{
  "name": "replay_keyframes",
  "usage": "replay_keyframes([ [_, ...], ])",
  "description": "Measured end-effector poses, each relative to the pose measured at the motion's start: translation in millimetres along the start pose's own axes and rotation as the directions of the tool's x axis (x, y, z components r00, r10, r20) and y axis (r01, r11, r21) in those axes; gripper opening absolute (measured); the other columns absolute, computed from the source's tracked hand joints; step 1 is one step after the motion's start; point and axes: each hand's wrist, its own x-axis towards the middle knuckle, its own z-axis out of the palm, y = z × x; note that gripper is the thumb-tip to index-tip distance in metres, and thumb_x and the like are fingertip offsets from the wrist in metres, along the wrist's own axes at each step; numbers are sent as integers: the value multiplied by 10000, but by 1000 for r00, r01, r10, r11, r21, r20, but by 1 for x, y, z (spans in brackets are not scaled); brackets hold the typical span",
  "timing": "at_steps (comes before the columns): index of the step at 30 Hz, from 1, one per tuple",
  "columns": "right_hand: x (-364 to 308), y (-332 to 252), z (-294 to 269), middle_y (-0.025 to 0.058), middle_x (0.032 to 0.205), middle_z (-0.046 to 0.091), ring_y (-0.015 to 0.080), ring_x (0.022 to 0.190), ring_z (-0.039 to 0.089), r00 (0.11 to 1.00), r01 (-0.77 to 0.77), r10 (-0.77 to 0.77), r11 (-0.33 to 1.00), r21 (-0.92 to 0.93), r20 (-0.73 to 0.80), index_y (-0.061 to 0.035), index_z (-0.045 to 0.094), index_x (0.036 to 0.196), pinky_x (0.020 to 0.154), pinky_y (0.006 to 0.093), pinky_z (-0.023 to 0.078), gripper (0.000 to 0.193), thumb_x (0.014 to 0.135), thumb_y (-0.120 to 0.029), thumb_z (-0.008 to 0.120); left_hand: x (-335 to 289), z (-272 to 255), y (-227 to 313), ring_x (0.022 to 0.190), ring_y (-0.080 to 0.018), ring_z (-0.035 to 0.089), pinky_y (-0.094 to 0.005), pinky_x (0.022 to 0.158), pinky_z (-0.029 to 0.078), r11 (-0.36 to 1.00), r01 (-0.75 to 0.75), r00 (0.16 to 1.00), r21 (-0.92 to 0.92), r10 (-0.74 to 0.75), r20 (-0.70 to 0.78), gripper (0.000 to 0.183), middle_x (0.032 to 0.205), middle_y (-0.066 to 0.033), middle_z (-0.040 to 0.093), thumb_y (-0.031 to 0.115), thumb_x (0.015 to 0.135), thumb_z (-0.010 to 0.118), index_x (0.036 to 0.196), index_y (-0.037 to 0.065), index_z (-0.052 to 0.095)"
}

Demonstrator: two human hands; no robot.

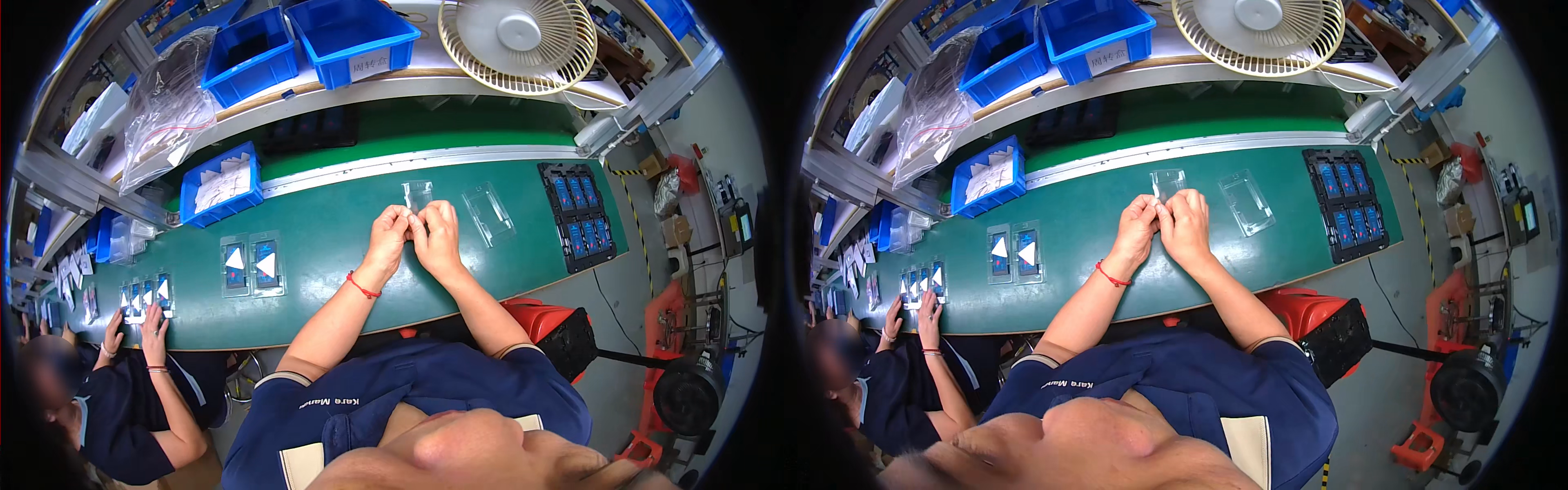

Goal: Assembling small electronic components and placing them into protective plastic packaging on a production line.

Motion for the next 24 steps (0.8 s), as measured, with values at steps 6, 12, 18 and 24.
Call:
replay_keyframes([
  [6,7,6,-9,167,853,487,323,784,504,984,-177,174,977,117,29,17,486,776,703,385,422,141,856,-77,554,-3,3,4,638,-110,523,-252,557,467,997,76,992,8,-75,-103,118,742,-20,517,175,946,483,894,70,498],
  [12,29,35,-32,156,771,546,342,712,551,957,-223,252,956,-193,144,-7,537,735,652,427,443,245,829,-217,623,4,1,23,442,-84,421,-226,373,340,952,162,951,260,-80,-300,144,609,-3,458,193,943,483,873,70,506],
  [18,124,71,8,148,827,597,329,830,580,955,-84,169,942,-324,245,-36,581,825,723,439,459,335,754,-344,689,18,-26,13,557,-139,558,-295,526,452,758,156,970,634,3,-243,243,623,-28,574,149,829,625,1011,4,554],
  [24,201,179,101,188,1161,543,362,1102,501,986,-63,149,748,-661,75,-54,570,1078,874,416,464,404,783,-318,647,12,-17,20,643,-221,605,-334,626,479,583,10,971,812,188,-148,502,658,-82,593,167,783,670,1201,-9,453],
])
